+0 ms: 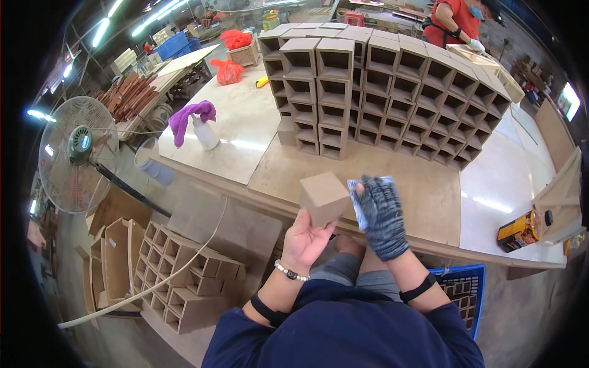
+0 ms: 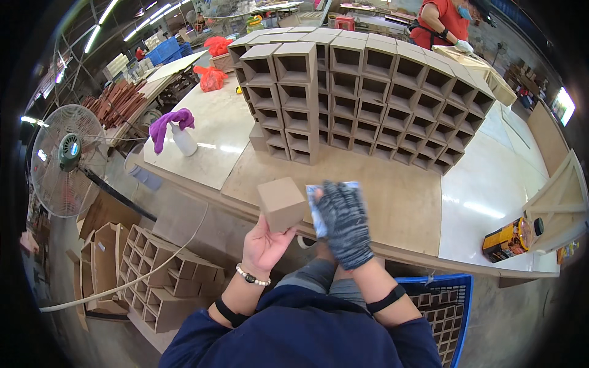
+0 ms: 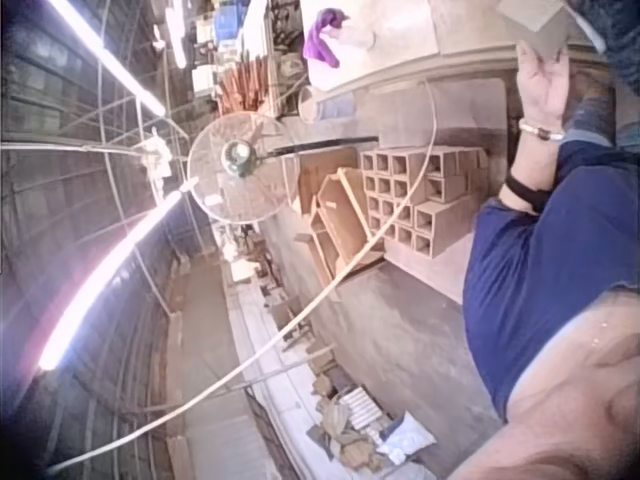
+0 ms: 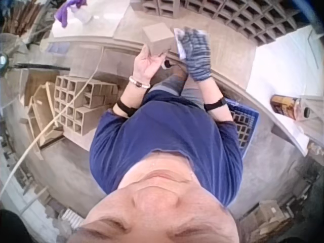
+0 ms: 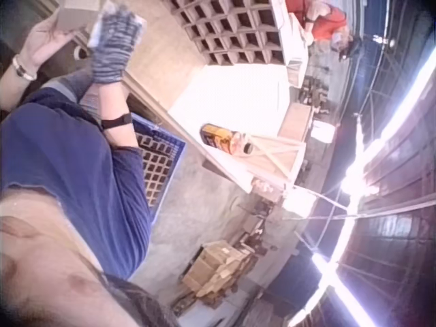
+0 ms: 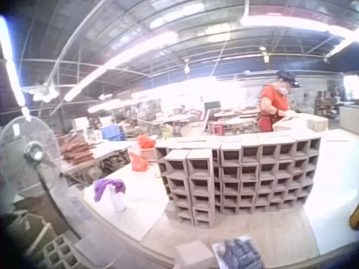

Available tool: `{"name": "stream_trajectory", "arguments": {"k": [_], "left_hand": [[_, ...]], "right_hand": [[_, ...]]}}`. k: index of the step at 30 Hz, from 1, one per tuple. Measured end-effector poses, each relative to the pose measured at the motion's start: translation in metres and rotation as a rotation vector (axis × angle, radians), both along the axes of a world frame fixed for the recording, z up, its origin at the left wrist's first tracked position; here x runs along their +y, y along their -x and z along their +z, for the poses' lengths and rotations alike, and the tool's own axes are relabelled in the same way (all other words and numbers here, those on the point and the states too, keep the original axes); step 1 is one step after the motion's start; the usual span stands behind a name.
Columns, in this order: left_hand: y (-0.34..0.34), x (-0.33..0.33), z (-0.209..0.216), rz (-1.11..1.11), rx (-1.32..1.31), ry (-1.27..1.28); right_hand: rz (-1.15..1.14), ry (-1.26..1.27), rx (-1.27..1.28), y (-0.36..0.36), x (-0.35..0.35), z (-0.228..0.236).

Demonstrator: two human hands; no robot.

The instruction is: The recorder uses a piece of sandpaper to manually smooth the edges and surfaces of small, cubic wooden blocks at a workshop station.

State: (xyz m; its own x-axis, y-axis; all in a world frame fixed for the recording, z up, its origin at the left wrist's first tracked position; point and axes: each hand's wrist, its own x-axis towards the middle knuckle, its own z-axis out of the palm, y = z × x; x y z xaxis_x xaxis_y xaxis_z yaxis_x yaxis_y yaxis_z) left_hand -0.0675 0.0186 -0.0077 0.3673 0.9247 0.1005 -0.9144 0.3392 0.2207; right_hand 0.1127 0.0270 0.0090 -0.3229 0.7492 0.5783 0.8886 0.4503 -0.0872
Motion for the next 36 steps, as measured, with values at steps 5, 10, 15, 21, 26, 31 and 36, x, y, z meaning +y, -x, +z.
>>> {"name": "stream_trajectory", "arguments": {"k": [5, 10, 15, 21, 26, 31, 36], "left_hand": [[0.008, 0.000, 0.003, -0.006, -0.143, -0.002], [0.031, -0.008, 0.006, 0.007, -0.107, -0.086], [0.087, -0.036, 0.031, 0.146, 0.418, -0.202], [0.171, -0.105, 0.070, 0.002, 2.090, -0.576], [0.209, -0.138, 0.066, 0.121, 2.691, -0.168], [0.238, -0.148, 0.026, 0.338, 2.984, -0.055], [0.253, -0.147, 0.002, 0.490, 3.067, 0.078]], "right_hand": [[-0.189, 0.097, 0.031, -0.038, 0.007, -0.033], [-0.109, 0.079, 0.087, -0.038, 0.009, -0.044], [-0.015, 0.033, 0.101, -0.050, 0.000, -0.061], [0.034, -0.047, -0.025, -0.056, 0.011, -0.093], [0.050, -0.036, 0.084, -0.062, 0.009, -0.093], [0.071, -0.066, 0.116, -0.063, 0.008, -0.096], [0.067, -0.049, 0.070, -0.064, 0.007, -0.094]]}}
